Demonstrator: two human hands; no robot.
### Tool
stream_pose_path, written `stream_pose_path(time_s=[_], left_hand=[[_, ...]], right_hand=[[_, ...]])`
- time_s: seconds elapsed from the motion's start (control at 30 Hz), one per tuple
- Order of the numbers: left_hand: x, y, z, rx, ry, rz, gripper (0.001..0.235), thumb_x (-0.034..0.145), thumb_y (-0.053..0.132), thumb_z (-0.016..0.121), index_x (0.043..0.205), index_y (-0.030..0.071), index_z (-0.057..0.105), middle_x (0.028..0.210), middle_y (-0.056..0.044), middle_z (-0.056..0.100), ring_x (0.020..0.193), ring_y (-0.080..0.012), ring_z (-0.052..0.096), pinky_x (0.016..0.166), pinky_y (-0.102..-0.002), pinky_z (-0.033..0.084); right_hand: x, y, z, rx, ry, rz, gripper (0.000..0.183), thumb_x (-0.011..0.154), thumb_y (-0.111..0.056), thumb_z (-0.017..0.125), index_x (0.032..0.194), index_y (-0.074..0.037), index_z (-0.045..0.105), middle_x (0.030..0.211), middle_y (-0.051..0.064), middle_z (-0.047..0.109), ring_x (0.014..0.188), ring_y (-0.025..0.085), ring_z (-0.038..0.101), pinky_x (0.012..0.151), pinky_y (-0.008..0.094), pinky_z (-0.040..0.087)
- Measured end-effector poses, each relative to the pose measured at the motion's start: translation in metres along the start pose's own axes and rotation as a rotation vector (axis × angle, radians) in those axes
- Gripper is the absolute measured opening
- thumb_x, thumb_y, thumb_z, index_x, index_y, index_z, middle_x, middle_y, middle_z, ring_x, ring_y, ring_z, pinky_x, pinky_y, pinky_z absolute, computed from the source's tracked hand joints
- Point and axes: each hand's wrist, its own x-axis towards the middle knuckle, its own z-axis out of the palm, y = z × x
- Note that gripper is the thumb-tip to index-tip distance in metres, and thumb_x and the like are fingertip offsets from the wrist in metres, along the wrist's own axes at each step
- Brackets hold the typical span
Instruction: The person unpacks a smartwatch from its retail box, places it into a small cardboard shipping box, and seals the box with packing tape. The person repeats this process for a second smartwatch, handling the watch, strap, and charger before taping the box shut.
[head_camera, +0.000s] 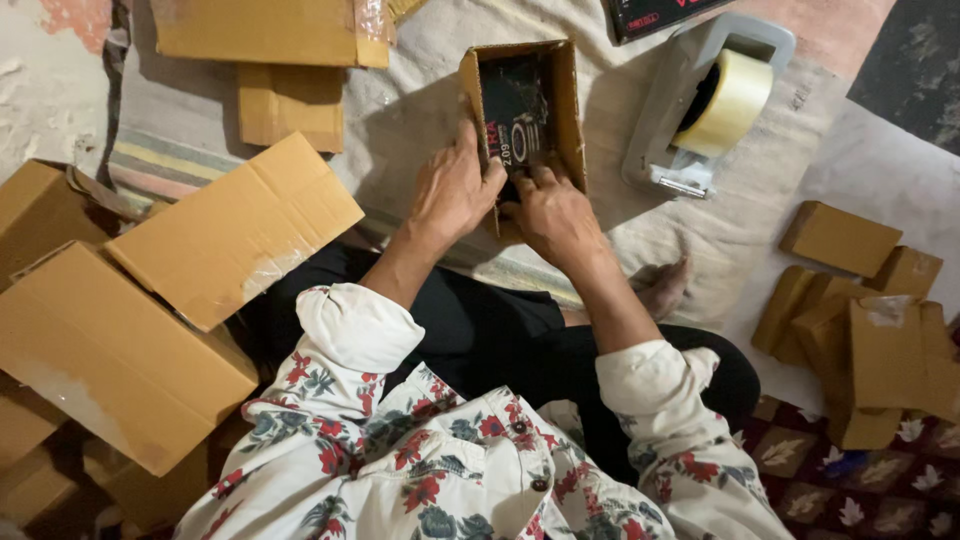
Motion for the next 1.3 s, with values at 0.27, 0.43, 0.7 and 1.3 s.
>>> stream_pose_path(time_s=[0.27,0.43,0.7,1.3], left_hand=[[-0.011,0.044,-0.035,-0.003,0.111,0.081,0.118,0.087,0.027,0.082,0.163,0.016,-0.007,0.161,-0.035,0.021,0.129,-0.0504,0.052,0.098,-0.054,0.056],[0.013,0.029,-0.032,-0.136,0.373,0.411,0.128,0.065,0.007,0.077,0.163,0.017,-0.005,0.169,-0.031,0.005,0.156,-0.0488,0.012,0.114,-0.052,0.038],[0.038,-0.001,-0.044,-0.200,0.309,0.433,0.109,0.073,0.007,0.078,0.164,0.021,0.021,0.159,-0.018,0.039,0.151,-0.0379,0.038,0.132,-0.045,0.030],[0.042,0.007,-0.034,0.251,0.381,0.560,0.063,0.083,-0.005,0.066,0.142,0.015,0.055,0.150,-0.003,0.045,0.153,-0.0385,0.032,0.132,-0.051,0.032]], right_hand=[[-0.019,-0.037,-0.085,-0.255,0.552,-0.037,0.081,0.069,-0.025,0.090,0.142,-0.008,0.060,0.152,0.028,0.041,0.135,0.045,0.046,0.104,0.051,0.050],[-0.027,-0.027,-0.101,0.046,0.231,-0.022,0.128,0.052,-0.058,0.100,0.149,0.002,0.043,0.155,0.030,0.034,0.136,0.050,0.041,0.103,0.058,0.044],[-0.025,-0.007,-0.088,0.065,0.224,0.017,0.056,0.099,-0.030,0.075,0.148,-0.010,0.057,0.152,0.014,0.061,0.119,0.036,0.068,0.099,0.046,0.057],[-0.016,-0.025,-0.062,0.038,0.380,0.047,0.085,0.095,-0.013,0.072,0.168,-0.021,0.028,0.151,0.018,0.057,0.120,0.039,0.066,0.091,0.049,0.059]])
